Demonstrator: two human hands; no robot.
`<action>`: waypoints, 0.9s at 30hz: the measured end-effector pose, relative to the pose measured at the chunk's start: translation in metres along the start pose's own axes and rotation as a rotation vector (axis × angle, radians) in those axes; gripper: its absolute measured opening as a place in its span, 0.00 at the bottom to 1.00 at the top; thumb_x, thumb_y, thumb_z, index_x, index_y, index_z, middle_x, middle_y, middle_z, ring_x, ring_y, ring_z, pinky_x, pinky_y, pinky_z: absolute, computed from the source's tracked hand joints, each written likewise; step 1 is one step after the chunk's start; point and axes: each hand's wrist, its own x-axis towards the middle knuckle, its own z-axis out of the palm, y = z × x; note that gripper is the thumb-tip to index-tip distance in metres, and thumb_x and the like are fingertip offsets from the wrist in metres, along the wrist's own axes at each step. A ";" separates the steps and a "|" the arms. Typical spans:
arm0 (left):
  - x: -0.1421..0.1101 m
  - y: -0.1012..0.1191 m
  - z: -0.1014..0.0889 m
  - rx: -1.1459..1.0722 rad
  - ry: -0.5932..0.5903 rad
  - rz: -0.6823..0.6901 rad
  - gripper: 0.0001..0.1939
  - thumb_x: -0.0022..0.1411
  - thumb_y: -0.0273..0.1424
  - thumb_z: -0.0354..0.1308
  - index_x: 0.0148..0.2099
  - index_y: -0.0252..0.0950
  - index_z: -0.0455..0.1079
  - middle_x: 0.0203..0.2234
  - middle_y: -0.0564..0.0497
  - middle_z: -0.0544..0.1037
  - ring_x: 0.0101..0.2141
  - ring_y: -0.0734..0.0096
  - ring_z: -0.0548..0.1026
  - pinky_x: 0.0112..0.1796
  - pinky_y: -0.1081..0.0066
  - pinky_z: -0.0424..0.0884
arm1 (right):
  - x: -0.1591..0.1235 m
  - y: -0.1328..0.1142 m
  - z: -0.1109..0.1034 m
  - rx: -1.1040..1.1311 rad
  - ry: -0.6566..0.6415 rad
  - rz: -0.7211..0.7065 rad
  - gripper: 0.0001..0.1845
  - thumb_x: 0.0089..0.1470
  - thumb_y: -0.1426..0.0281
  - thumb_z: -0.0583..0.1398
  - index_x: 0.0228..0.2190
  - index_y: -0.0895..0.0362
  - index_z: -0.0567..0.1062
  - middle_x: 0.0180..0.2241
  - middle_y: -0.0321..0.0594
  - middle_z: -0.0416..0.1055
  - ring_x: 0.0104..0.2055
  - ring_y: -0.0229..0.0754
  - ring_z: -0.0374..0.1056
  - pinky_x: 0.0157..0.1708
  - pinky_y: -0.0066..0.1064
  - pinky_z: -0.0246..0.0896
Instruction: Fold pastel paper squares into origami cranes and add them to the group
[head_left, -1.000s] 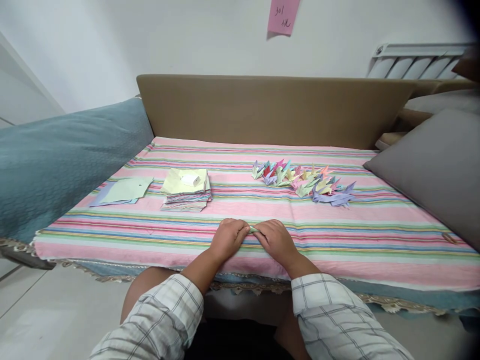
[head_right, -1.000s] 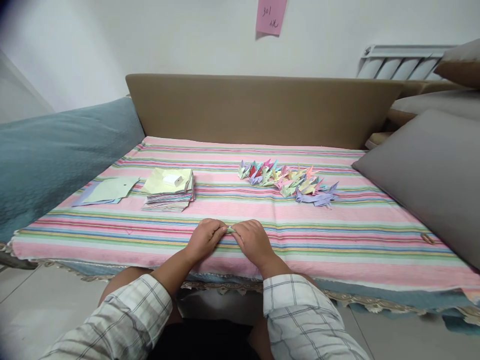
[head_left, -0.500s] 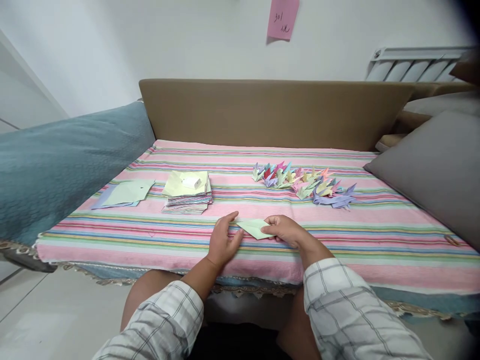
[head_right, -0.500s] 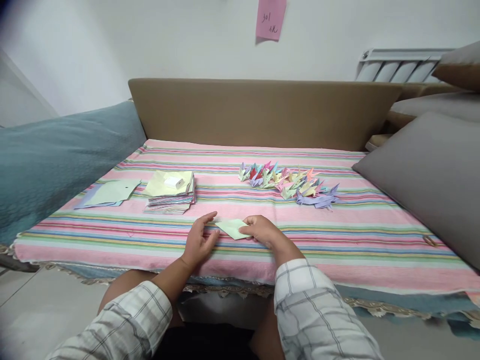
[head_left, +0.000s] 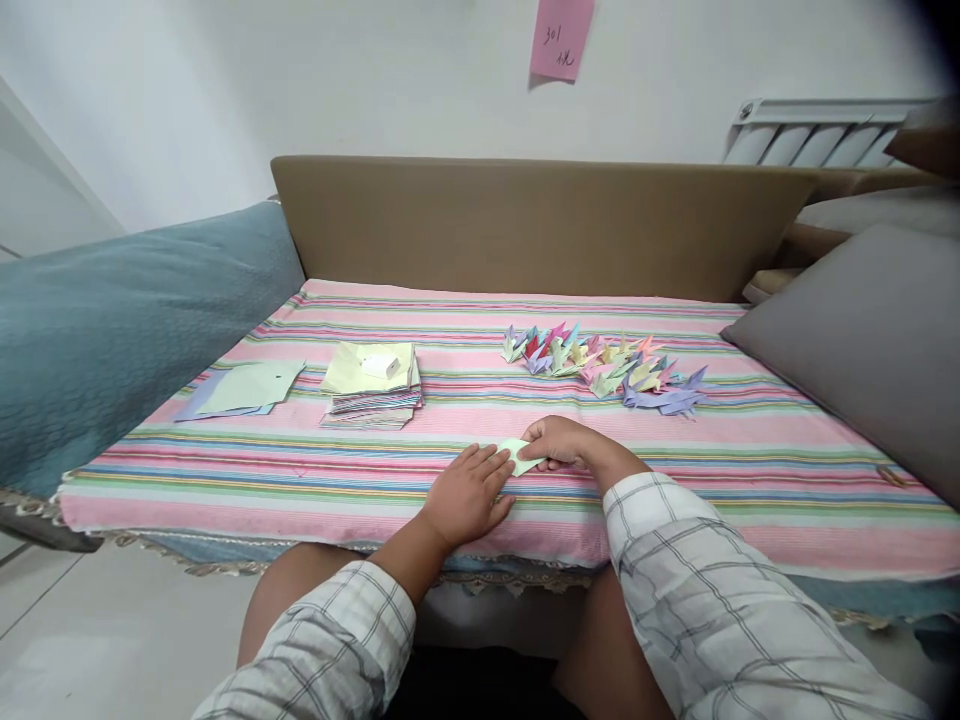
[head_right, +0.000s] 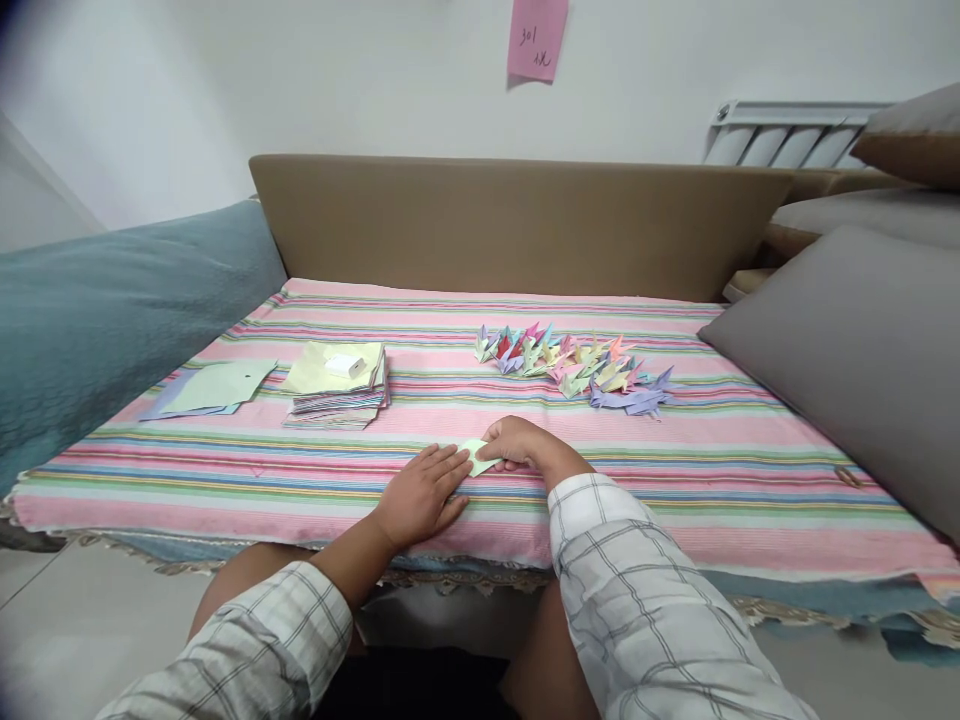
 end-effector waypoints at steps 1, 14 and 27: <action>0.000 0.000 0.000 -0.003 -0.009 -0.003 0.23 0.62 0.38 0.50 0.58 0.35 0.62 0.56 0.44 0.67 0.56 0.56 0.63 0.57 0.53 0.56 | -0.002 0.003 -0.001 0.011 0.020 -0.022 0.07 0.41 0.70 0.65 0.24 0.58 0.73 0.13 0.30 0.66 0.15 0.30 0.61 0.14 0.18 0.53; 0.005 -0.002 -0.005 -0.037 -0.030 0.011 0.23 0.60 0.37 0.52 0.57 0.36 0.62 0.56 0.44 0.66 0.56 0.56 0.63 0.54 0.55 0.59 | -0.025 0.043 0.022 -0.458 0.860 -0.644 0.05 0.50 0.73 0.57 0.30 0.56 0.74 0.32 0.42 0.73 0.36 0.42 0.68 0.37 0.34 0.62; 0.020 -0.006 -0.007 -0.191 -0.013 -0.184 0.11 0.58 0.33 0.56 0.44 0.40 0.72 0.45 0.50 0.76 0.46 0.63 0.72 0.48 0.61 0.66 | -0.011 0.060 0.028 -0.533 0.522 -0.903 0.04 0.50 0.70 0.62 0.32 0.55 0.76 0.37 0.41 0.74 0.41 0.41 0.69 0.43 0.35 0.64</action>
